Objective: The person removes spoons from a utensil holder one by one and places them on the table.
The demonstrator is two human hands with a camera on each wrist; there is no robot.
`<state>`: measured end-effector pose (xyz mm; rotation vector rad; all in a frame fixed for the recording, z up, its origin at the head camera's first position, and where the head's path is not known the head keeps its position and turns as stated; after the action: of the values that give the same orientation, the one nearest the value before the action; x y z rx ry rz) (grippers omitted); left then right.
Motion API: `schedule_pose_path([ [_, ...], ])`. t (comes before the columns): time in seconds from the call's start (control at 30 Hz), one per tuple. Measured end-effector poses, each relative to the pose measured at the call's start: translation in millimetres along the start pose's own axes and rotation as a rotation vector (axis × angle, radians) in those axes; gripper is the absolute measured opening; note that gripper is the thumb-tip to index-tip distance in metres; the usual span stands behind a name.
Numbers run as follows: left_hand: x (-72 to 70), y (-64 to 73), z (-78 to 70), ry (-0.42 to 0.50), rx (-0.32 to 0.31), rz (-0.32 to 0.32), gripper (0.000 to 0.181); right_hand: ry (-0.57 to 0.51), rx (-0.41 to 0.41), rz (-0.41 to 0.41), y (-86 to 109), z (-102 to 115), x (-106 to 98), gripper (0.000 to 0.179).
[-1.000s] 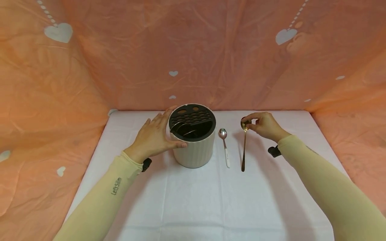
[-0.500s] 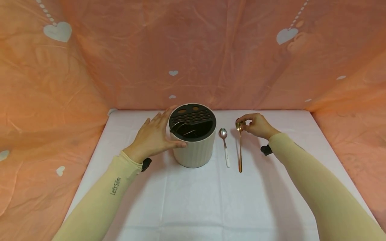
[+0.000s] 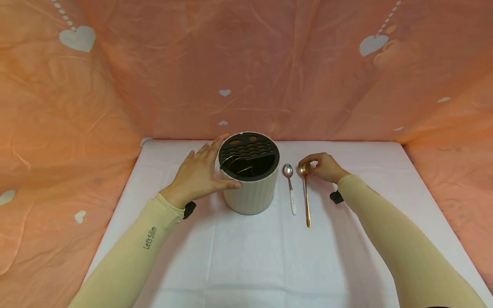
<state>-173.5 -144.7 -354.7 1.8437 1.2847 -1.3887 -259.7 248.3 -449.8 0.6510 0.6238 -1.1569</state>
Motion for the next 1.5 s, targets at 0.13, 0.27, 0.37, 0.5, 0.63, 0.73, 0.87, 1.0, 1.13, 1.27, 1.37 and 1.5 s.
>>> schedule_pose_path([
  [0.13, 0.1, 0.2, -0.3, -0.001, -0.002, -0.001, 0.124, 0.017, -0.008, -0.009, -0.5, -4, 5, 0.037],
  [0.27, 0.1, 0.5, -0.7, 0.001, -0.004, 0.001, 0.123, 0.026, -0.003, -0.027, -0.8, -6, 9, 0.035],
  [0.37, -0.1, 0.6, -1.2, -0.001, -0.005, 0.002, 0.123, 0.054, 0.009, -0.036, -0.6, -8, 11, 0.031],
  [0.5, -0.7, 1.1, -2.2, -0.003, -0.011, 0.002, 0.124, 0.103, 0.035, -0.031, 0.2, -10, 14, 0.028],
  [0.63, -0.9, 1.1, -2.7, 0.000, -0.015, 0.006, 0.124, 0.150, 0.039, -0.040, 2.4, -8, 14, 0.027],
  [0.73, -0.6, 1.1, -2.3, -0.001, -0.013, 0.007, 0.124, 0.171, 0.035, -0.052, 2.9, -6, 14, 0.028],
  [0.87, 0.0, 0.9, -1.8, -0.002, -0.011, 0.008, 0.124, 0.169, 0.031, -0.066, 3.2, -7, 13, 0.030],
  [1.0, -0.2, 0.1, -1.2, -0.005, -0.011, 0.006, 0.124, 0.164, 0.032, -0.086, 3.6, -6, 6, 0.029],
  [1.13, -0.4, -1.3, -0.6, -0.008, -0.007, 0.005, 0.124, 0.166, 0.030, -0.095, 7.9, -3, -5, 0.028],
  [1.27, -0.3, -2.0, -0.4, -0.009, -0.007, 0.014, 0.125, 0.182, 0.008, -0.089, 16.5, 4, -18, 0.028],
  [1.37, -0.3, -1.7, -0.8, -0.011, -0.011, 0.018, 0.126, 0.204, -0.028, -0.102, 22.4, 10, -29, 0.029],
  [1.5, 0.4, -1.4, -0.2, 0.000, -0.016, 0.021, 0.126, 0.232, -0.089, -0.152, 28.3, 21, -42, 0.027],
])
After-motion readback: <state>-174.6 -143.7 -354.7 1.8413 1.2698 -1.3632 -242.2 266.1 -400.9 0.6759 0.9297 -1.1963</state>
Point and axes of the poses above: each hand's wrist, its own y-axis away from the middle knuckle, its own x-axis out of the palm, z = x × y, the point moved 1 cm from there along -y, towards the middle knuckle, and after that the axes turned 6 degrees about x, right-handed, at the moved point
